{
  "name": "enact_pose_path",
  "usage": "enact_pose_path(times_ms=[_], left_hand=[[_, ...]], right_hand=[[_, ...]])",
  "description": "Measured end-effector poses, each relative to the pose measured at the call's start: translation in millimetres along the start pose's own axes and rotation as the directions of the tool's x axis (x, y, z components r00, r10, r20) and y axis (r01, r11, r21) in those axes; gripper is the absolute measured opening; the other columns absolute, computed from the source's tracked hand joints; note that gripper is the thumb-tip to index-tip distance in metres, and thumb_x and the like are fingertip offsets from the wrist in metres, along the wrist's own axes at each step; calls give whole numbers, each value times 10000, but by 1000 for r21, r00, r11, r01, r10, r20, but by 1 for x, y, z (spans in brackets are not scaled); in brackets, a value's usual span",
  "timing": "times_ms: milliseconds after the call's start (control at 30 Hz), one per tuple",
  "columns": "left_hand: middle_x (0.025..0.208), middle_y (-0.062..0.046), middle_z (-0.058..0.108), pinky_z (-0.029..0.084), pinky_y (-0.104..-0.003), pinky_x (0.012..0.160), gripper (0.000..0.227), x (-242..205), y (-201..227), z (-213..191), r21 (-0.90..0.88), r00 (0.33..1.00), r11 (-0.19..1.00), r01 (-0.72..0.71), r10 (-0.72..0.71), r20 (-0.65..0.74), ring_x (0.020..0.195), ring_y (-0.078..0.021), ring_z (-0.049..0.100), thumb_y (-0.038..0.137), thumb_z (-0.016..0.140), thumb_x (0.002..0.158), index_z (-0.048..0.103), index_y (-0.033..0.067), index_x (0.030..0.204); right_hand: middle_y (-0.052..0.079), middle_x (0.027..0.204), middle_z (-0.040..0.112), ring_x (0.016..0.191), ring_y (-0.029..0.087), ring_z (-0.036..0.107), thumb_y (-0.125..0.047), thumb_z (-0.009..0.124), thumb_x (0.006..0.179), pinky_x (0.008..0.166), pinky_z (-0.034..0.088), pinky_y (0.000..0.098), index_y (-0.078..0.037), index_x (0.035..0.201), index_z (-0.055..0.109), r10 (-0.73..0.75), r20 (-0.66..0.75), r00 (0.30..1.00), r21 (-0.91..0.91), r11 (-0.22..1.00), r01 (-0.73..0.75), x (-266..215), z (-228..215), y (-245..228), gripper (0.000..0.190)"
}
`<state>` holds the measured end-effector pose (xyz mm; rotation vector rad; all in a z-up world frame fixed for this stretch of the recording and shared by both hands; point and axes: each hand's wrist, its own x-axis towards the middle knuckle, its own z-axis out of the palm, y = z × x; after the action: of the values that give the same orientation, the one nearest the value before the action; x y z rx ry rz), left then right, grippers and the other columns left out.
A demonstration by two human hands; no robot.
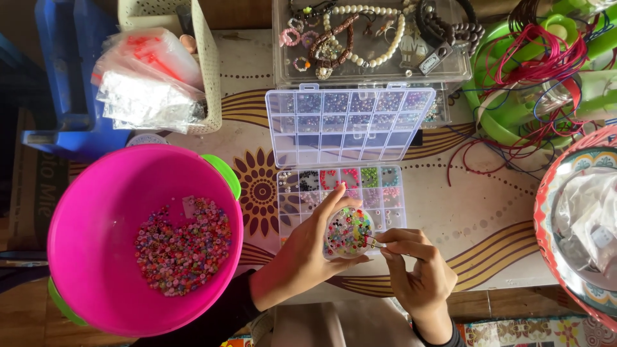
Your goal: A person is seen from an overhead perspective sorting small, colorful beads from a large pink bowl and a small white cup into a multi-compartment plastic organizer box using a thin tool.
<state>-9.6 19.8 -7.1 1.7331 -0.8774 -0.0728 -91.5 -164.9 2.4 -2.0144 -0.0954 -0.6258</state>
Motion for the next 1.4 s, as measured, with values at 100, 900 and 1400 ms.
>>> enact_pose_path(times_ms=[100,900,1400], left_hand=[[1444,-215,593,580,-386,1033,1090,-1,-1,1,19,1000,1000,-15,15,-14,1267,-328,677,190,888,831,129,11,1592],[1437,-221,586,574,-405,1055,1057,-1,-1,2,19,1000,1000,-7,7,-12,1293,-347,660,190,891,834,162,1,1576],[1427,-223,599,561,-413,1112,1116,-1,-3,2,25,999,999,-35,36,-16,1301,-343,659,162,918,795,144,-6,1580]], right_hand=[[178,937,737,837,209,728,159,648,830,746,601,274,-6,982,519,-1,-21,1000,8,1000,1,-1,1,0,259],[206,924,726,840,242,744,143,657,833,758,616,288,16,963,515,-5,-71,997,2,1000,5,-5,3,-2,231],[73,988,759,799,159,745,87,731,806,676,586,243,-23,949,621,143,123,982,-270,957,-105,8,-25,8,211]])
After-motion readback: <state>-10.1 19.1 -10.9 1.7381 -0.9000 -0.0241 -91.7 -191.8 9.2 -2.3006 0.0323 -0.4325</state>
